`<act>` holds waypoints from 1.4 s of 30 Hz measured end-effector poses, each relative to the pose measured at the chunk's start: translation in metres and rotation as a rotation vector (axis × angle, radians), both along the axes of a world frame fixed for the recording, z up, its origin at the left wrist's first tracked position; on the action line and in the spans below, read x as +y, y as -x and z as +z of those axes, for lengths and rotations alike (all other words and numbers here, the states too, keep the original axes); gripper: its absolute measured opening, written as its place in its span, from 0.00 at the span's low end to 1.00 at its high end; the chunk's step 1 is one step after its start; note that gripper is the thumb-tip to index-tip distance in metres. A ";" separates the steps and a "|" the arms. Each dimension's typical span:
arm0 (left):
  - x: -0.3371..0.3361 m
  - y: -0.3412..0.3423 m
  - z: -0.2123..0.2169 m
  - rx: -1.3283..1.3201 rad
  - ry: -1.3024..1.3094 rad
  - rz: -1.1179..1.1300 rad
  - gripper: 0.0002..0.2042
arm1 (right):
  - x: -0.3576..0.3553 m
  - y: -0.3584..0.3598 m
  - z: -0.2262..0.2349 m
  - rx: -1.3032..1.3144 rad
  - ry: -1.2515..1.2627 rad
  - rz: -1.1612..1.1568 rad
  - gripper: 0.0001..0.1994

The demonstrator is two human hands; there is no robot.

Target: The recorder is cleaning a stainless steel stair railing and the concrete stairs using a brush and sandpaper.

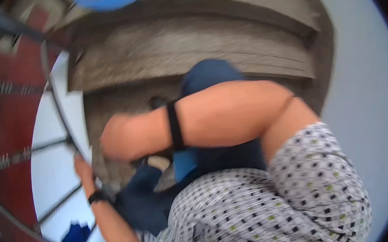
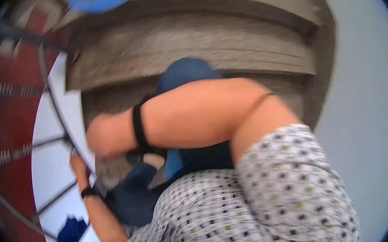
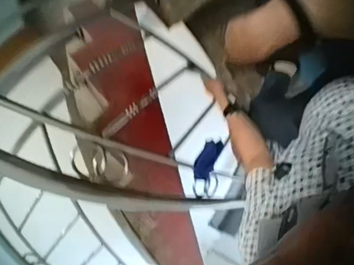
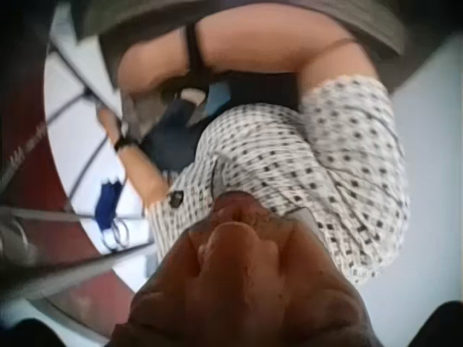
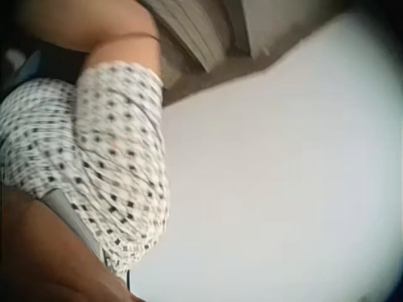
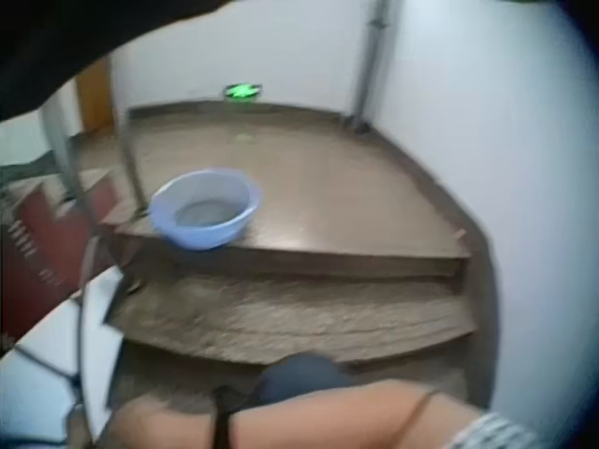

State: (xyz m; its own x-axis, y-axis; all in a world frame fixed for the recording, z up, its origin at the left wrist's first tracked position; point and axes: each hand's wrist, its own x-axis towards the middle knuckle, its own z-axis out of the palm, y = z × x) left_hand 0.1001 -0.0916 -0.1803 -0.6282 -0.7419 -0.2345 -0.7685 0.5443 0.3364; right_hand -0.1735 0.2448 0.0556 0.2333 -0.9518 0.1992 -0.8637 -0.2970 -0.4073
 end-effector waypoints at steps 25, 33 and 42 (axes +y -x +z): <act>0.201 0.049 0.109 0.204 0.080 0.243 0.22 | 0.003 0.004 0.026 0.063 -0.250 -0.014 0.07; 0.112 0.115 0.125 0.262 0.148 0.290 0.24 | 0.003 0.006 0.019 0.030 -0.186 -0.067 0.05; 0.159 0.122 0.108 0.311 0.036 0.374 0.26 | 0.004 0.006 0.037 0.053 -0.373 -0.070 0.07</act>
State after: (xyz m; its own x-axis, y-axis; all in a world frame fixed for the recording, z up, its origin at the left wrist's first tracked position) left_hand -0.0222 0.0671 -0.0724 -0.3529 -0.9344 -0.0478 -0.7795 0.2654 0.5674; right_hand -0.1796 0.2491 0.0931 0.1660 -0.9705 -0.1748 -0.8994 -0.0763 -0.4305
